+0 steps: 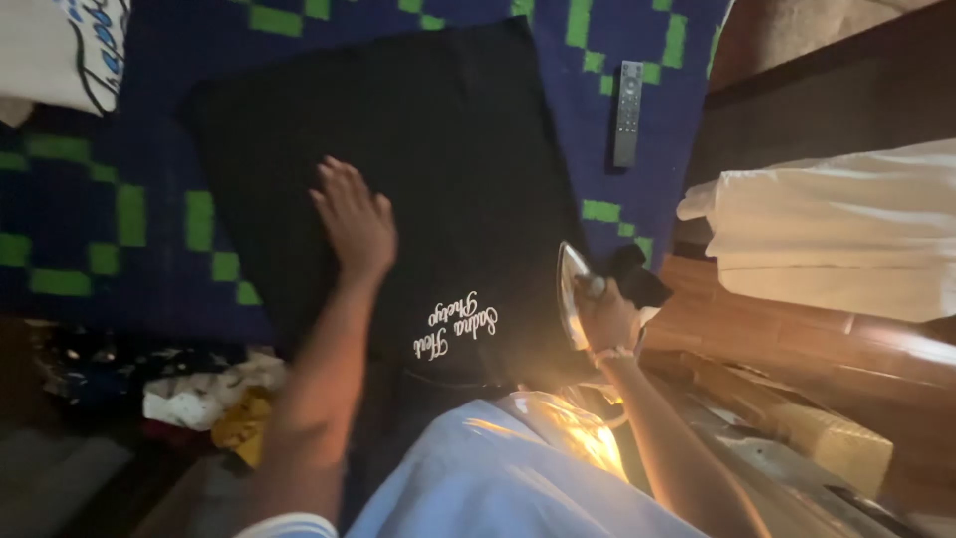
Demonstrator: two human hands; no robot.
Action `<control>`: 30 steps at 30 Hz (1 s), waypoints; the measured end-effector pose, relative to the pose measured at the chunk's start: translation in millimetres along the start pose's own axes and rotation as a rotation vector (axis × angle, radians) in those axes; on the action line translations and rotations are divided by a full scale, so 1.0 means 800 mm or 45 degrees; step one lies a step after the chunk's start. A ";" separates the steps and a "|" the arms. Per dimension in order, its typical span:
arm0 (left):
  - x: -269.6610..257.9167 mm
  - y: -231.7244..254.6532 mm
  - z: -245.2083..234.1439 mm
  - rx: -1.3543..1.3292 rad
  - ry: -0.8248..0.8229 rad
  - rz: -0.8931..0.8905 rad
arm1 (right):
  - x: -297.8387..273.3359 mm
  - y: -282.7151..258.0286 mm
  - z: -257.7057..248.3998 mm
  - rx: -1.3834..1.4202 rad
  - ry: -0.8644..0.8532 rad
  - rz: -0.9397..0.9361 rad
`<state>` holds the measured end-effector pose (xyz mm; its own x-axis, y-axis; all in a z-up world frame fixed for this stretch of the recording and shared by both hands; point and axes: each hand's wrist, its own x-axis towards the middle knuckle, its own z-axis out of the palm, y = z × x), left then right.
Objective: Ironing and folding black t-shirts on a bed.
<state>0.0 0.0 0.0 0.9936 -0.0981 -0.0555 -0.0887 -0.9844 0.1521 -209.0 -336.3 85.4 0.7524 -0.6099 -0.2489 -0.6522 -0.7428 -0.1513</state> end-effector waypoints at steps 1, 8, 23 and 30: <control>-0.015 0.009 -0.002 0.009 0.013 0.001 | 0.011 -0.012 -0.008 0.014 0.005 -0.005; -0.053 0.026 0.001 0.053 0.028 0.040 | 0.075 -0.070 -0.024 -0.021 -0.033 -0.047; -0.098 0.043 0.024 0.042 0.026 -0.082 | -0.017 -0.136 0.010 0.006 -0.282 -0.811; -0.104 0.032 0.008 0.044 0.022 -0.009 | -0.049 -0.081 0.007 -0.066 -0.173 -0.806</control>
<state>-85.2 -18.1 2.3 0.9953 -0.0886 -0.0393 -0.0834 -0.9896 0.1173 -196.4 -262.7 100.0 0.9692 -0.0123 -0.2459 -0.0789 -0.9616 -0.2627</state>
